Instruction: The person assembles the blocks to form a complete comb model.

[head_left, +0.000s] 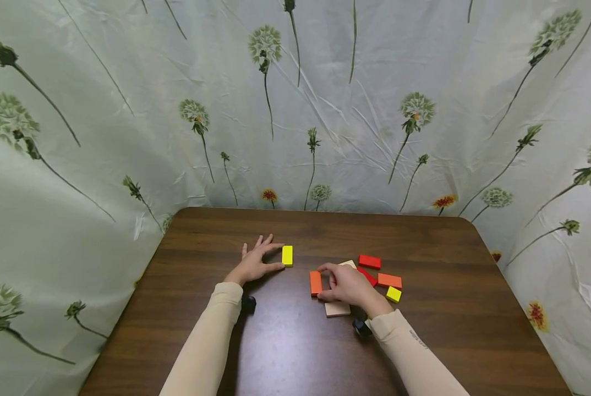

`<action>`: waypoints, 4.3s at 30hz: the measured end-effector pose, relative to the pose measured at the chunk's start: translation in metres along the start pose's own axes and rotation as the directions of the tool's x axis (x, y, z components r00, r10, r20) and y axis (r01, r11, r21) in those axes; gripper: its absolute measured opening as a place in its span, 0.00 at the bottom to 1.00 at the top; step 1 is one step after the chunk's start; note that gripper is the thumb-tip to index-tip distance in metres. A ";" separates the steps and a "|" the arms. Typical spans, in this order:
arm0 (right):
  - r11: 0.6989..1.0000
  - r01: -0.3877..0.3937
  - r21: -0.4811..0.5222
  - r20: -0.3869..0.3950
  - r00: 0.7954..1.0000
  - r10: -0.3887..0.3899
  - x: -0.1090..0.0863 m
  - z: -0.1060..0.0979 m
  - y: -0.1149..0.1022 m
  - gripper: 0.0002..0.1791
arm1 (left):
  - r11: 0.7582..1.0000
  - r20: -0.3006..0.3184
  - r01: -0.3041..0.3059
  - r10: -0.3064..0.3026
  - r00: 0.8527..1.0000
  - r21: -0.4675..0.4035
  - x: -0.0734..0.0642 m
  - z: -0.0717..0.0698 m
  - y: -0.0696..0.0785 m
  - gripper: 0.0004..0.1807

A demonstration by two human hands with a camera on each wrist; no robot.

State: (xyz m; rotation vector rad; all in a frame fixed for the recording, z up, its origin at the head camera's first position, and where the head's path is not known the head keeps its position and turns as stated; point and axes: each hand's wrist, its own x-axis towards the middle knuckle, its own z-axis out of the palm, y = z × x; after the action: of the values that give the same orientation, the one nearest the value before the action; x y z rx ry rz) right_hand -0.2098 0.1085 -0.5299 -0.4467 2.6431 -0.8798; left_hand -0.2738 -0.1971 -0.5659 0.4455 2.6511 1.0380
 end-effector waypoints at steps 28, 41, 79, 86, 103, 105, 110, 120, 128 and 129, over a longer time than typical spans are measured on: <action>0.997 0.078 -0.024 -0.051 0.996 -0.079 0.022 0.024 -0.033 0.33 | 1.000 0.000 0.013 -0.013 1.000 0.005 0.000 -0.002 0.004 0.37; 0.999 0.040 -0.032 -0.064 0.997 -0.042 0.027 0.037 -0.040 0.35 | 1.000 -0.008 0.001 -0.002 1.000 -0.019 -0.001 -0.002 0.006 0.33; 0.987 -0.005 -0.163 -0.202 0.979 -0.029 0.033 0.057 -0.048 0.35 | 1.000 -0.007 0.002 -0.002 1.000 0.024 0.001 -0.002 0.008 0.33; 0.986 -0.003 -0.166 -0.201 0.979 -0.030 0.032 0.057 -0.050 0.36 | 1.000 -0.005 0.002 -0.002 1.000 0.031 0.001 -0.002 0.007 0.33; 0.987 -0.024 -0.156 -0.216 0.976 -0.011 0.032 0.059 -0.049 0.35 | 0.999 0.011 -0.004 0.003 1.000 0.037 0.001 -0.001 0.005 0.36; 0.988 -0.020 -0.156 -0.222 0.975 -0.016 0.032 0.059 -0.049 0.35 | 0.999 0.012 -0.007 0.007 1.000 0.035 0.001 -0.001 0.005 0.37; 0.990 -0.019 -0.143 -0.225 0.974 -0.014 0.032 0.060 -0.048 0.35 | 0.999 0.013 -0.015 0.014 1.000 0.033 0.001 -0.001 0.004 0.40; 0.991 -0.016 -0.133 -0.213 0.977 -0.013 0.034 0.059 -0.046 0.36 | 1.000 0.021 -0.025 0.025 0.999 0.014 0.001 -0.002 0.002 0.41; 0.991 -0.013 -0.132 -0.206 0.978 -0.015 0.034 0.058 -0.046 0.37 | 0.998 0.056 -0.042 0.039 0.998 0.055 -0.002 -0.002 0.002 0.42; 0.991 -0.012 -0.131 -0.207 0.978 -0.015 0.035 0.058 -0.046 0.37 | 0.997 0.058 -0.041 0.037 0.998 0.060 -0.002 -0.002 0.002 0.43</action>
State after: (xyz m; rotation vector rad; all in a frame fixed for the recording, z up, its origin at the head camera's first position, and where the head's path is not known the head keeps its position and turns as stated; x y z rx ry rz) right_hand -0.2093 0.0296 -0.5523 -0.4086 2.9046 -0.7945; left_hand -0.2724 -0.1973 -0.5630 0.5336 2.6393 0.9431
